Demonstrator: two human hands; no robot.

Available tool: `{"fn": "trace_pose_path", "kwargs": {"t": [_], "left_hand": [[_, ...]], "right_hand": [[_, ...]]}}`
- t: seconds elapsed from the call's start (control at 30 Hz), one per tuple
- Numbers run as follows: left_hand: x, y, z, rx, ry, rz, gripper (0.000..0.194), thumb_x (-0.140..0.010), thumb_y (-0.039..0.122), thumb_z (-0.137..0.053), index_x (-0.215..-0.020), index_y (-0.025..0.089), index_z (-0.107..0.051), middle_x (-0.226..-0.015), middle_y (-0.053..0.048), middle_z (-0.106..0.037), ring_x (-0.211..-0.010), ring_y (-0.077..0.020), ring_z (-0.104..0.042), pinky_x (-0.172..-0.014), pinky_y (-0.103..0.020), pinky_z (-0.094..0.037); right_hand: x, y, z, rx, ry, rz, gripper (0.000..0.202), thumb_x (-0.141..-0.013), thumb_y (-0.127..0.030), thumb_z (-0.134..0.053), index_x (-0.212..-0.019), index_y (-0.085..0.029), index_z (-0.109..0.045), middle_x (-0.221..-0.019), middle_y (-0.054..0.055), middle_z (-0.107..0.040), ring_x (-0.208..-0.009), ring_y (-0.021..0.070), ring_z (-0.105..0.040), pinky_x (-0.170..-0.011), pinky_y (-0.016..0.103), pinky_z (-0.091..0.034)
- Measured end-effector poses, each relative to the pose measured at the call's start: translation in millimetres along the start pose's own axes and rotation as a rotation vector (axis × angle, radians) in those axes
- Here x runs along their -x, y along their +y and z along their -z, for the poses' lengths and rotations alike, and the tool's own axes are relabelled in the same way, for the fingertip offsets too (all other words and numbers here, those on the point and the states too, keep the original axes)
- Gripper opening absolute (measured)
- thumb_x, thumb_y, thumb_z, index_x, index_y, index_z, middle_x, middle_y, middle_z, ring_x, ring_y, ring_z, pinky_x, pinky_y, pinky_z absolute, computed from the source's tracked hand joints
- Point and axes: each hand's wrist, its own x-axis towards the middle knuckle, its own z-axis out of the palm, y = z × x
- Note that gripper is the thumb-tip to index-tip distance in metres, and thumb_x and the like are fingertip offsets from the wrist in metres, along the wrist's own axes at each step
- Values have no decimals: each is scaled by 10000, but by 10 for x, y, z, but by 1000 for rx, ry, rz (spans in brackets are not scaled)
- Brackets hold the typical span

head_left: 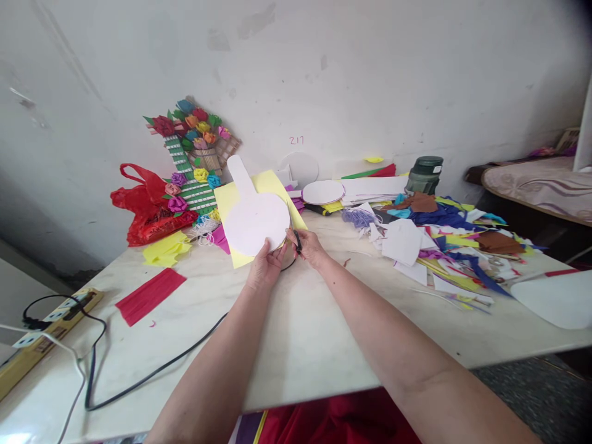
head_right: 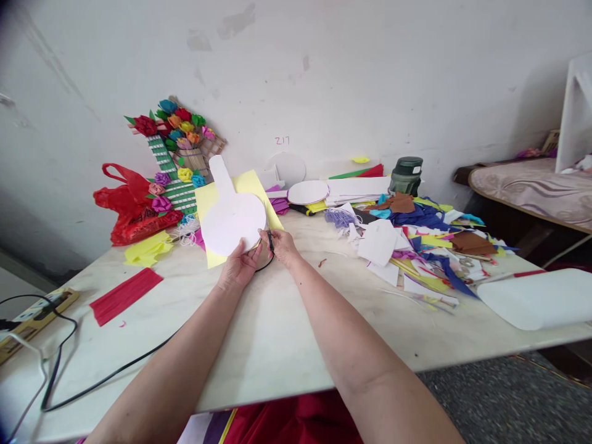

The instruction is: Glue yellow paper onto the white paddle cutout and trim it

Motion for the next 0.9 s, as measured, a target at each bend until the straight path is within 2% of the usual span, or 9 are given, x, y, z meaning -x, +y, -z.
{"fn": "trace_pose_path", "kwargs": {"t": [0.2, 0.6, 0.9], "left_hand": [[8, 7, -6, -15, -10, -5, 303, -781, 114, -532, -1081, 159, -527, -984, -83, -646, -877, -204, -625, -788, -315, -521], [-5, 19, -2, 0, 4, -10, 312, -779, 102, -530, -1088, 138, -516, -938, -97, -658, -851, -219, -632, -750, -324, -537], [14, 45, -25, 48, 54, 7, 375, -773, 83, -523, -1140, 154, -491, -1029, -110, -632, -883, -232, -620, -747, -333, -539]], "right_hand": [[-8, -16, -10, 0, 20, -7, 361, -661, -497, -595, -574, -167, -477, -454, -38, -453, -326, 55, -386, -291, 196, -248], [-101, 121, 16, -4, 31, 42, 323, -640, -474, -623, -590, -169, -531, -435, -49, -409, -326, 63, -369, -313, 212, -296], [-91, 95, 17, 15, 33, 37, 333, -638, -463, -628, -529, -176, -498, -420, -47, -414, -316, 63, -361, -319, 220, -281]]}}
